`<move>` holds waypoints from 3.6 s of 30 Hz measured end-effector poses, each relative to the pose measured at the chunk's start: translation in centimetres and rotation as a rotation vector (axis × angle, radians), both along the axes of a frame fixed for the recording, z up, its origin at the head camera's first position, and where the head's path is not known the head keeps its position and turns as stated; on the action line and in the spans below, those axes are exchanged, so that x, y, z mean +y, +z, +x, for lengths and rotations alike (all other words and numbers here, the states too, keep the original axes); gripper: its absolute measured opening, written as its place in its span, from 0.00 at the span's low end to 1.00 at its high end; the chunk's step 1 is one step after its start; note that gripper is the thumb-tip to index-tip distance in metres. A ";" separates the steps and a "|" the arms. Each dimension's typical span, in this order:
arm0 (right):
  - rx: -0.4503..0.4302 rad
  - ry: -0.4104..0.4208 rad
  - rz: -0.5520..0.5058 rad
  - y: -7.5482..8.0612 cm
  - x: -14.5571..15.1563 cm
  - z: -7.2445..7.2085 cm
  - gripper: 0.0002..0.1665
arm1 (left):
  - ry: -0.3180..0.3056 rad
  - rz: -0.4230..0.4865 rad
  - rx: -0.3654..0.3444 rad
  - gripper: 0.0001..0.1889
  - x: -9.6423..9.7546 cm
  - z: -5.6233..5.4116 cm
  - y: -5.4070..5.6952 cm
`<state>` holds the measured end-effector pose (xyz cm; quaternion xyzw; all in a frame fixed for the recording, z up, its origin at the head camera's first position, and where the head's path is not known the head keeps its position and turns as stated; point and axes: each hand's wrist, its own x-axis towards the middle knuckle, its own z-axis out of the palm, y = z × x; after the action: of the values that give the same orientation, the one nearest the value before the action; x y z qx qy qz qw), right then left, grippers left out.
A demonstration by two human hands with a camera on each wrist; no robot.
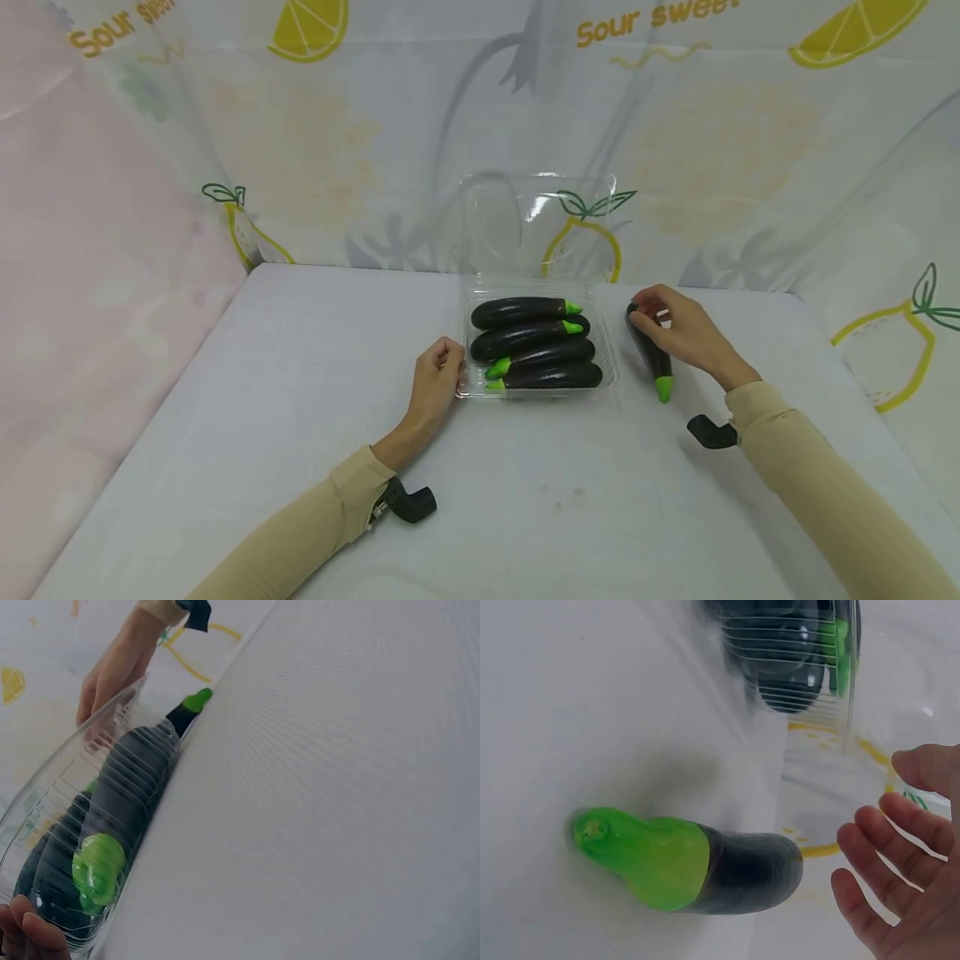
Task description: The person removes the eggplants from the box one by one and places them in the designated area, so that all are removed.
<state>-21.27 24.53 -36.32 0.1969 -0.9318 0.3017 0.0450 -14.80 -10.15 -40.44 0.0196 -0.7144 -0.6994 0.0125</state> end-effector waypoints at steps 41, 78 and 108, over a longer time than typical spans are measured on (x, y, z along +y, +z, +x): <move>0.064 0.290 0.202 0.2 -11.5 -1.3 0.29 | 0.004 0.004 0.004 0.10 0.1 -0.1 -0.2; 0.197 0.239 0.300 -0.7 -14.7 -2.2 0.22 | 0.001 -0.013 0.035 0.11 0.4 -0.2 -0.3; 0.272 0.265 0.317 -0.6 -14.8 -1.8 0.21 | 0.000 -0.025 0.045 0.12 0.3 -0.1 -0.4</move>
<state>-23.11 9.77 -36.89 0.3606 -0.9189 0.1259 0.0986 -14.90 -9.86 -40.84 0.0037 -0.7225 -0.6908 0.0289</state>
